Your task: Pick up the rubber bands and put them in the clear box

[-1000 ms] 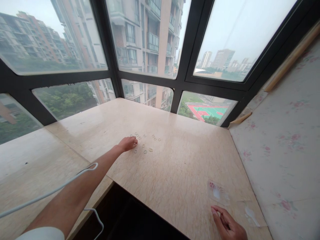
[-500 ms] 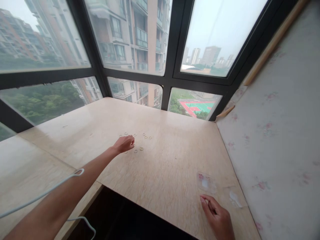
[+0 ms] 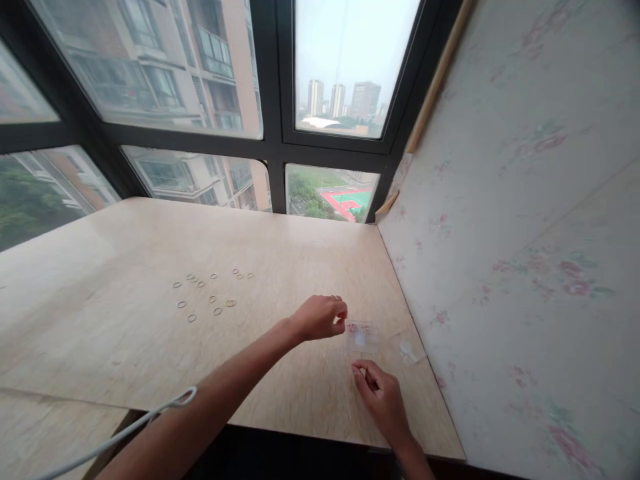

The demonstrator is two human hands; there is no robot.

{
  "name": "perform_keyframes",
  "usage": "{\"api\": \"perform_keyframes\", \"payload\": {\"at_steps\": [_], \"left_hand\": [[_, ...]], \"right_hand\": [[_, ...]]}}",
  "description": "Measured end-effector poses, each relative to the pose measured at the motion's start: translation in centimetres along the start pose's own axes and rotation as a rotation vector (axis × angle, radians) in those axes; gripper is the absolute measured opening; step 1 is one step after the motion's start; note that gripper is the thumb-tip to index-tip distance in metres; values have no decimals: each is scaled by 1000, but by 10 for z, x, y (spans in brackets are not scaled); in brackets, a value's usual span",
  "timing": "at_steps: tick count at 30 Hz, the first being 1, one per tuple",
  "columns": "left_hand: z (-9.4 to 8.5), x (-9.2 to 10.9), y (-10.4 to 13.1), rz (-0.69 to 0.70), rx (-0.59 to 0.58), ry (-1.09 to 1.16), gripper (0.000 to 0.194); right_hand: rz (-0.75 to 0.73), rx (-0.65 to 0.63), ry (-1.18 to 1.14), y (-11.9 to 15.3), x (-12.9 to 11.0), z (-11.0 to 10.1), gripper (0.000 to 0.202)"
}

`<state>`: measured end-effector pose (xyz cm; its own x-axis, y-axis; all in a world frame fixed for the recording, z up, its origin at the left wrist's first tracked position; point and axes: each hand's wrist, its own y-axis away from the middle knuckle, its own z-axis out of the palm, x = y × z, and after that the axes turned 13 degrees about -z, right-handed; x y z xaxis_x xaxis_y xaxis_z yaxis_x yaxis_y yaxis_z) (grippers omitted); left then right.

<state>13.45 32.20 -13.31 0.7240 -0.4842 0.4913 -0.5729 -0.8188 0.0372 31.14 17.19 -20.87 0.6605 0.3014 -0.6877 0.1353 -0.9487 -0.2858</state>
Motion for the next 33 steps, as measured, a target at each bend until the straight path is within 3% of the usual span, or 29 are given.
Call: {"api": "perform_keyframes", "payload": {"at_steps": [4, 9, 15, 18, 21, 24, 27, 33], "left_hand": [[24, 27, -19, 70, -51, -18, 14], [42, 32, -32, 97, -86, -98, 16], [45, 31, -39, 70, -119, -56, 19], [43, 30, -38, 30, -64, 55, 17], [46, 26, -27, -175, 78, 185, 3], [56, 12, -6, -352, 246, 323, 20], [66, -9, 20, -417, 353, 394, 30], [73, -54, 68, -536, 499, 386, 30]], "right_hand": [[10, -4, -43, 1, 1, 0, 31], [24, 2, -97, 1, 2, 0, 28], [48, 8, -156, -1, 0, -3, 27], [43, 12, -160, -2, -2, -5, 27], [37, 16, -145, -2, -3, -5, 27], [39, 7, -118, -2, -2, -4, 28], [39, -10, -93, -1, -1, -5, 30], [137, 19, -131, 1, 0, 0, 35]]}}
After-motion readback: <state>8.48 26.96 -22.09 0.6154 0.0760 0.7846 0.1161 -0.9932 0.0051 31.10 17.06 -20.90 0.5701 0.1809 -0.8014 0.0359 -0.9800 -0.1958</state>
